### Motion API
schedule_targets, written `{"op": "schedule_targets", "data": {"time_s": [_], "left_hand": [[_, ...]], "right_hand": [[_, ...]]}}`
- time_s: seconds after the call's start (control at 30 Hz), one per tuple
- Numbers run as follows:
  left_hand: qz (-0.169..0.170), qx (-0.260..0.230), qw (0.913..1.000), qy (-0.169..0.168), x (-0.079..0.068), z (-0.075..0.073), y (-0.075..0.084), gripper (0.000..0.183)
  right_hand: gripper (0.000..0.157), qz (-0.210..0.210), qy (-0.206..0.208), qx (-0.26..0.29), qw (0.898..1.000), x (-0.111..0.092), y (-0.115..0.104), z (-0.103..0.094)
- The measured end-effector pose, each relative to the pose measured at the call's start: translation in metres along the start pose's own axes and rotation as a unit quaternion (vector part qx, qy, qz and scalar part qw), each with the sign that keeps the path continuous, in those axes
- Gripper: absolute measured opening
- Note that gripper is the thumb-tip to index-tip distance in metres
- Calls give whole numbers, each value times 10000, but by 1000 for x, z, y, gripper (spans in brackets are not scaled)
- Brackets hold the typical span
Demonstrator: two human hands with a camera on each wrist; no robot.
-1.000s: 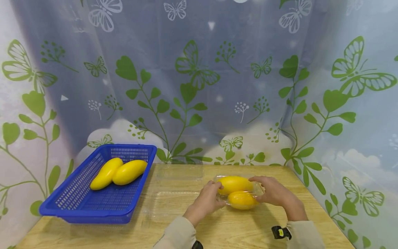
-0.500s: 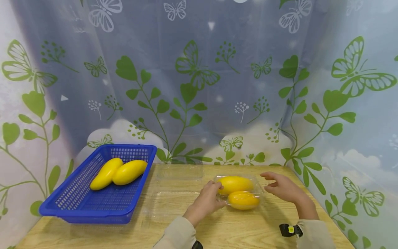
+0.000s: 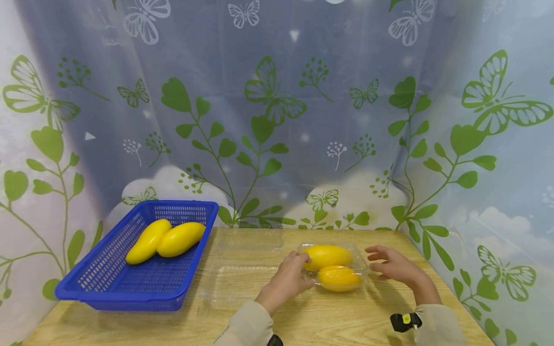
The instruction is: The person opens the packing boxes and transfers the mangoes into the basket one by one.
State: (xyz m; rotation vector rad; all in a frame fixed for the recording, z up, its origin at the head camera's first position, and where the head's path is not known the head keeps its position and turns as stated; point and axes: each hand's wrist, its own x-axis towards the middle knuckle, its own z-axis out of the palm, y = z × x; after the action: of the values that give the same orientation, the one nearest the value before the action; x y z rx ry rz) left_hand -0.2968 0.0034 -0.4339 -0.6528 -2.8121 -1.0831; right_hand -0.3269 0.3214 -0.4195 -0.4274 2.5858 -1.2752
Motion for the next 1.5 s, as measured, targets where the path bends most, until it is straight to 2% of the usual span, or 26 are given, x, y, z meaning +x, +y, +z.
{"op": "schedule_targets", "data": {"time_s": [0.23, 0.5, 0.9, 1.03, 1.5], "left_hand": [[74, -24, 10000, -1, 0, 1, -1, 45], [56, 35, 10000, 2, -1, 0, 1, 46], [17, 67, 10000, -1, -1, -2, 3, 47], [11, 70, 10000, -3, -1, -2, 3, 46], [-60, 153, 9999, 5, 0, -2, 2, 46]], "right_hand": [[72, 196, -215, 46, 9996, 5, 14, 5], [84, 223, -618, 737, 9951, 9, 18, 8], [89, 41, -1198, 1761, 9770, 14, 22, 9], [90, -6, -1255, 1870, 9743, 15, 23, 10], [90, 78, -1171, 1926, 9742, 14, 17, 13]]}}
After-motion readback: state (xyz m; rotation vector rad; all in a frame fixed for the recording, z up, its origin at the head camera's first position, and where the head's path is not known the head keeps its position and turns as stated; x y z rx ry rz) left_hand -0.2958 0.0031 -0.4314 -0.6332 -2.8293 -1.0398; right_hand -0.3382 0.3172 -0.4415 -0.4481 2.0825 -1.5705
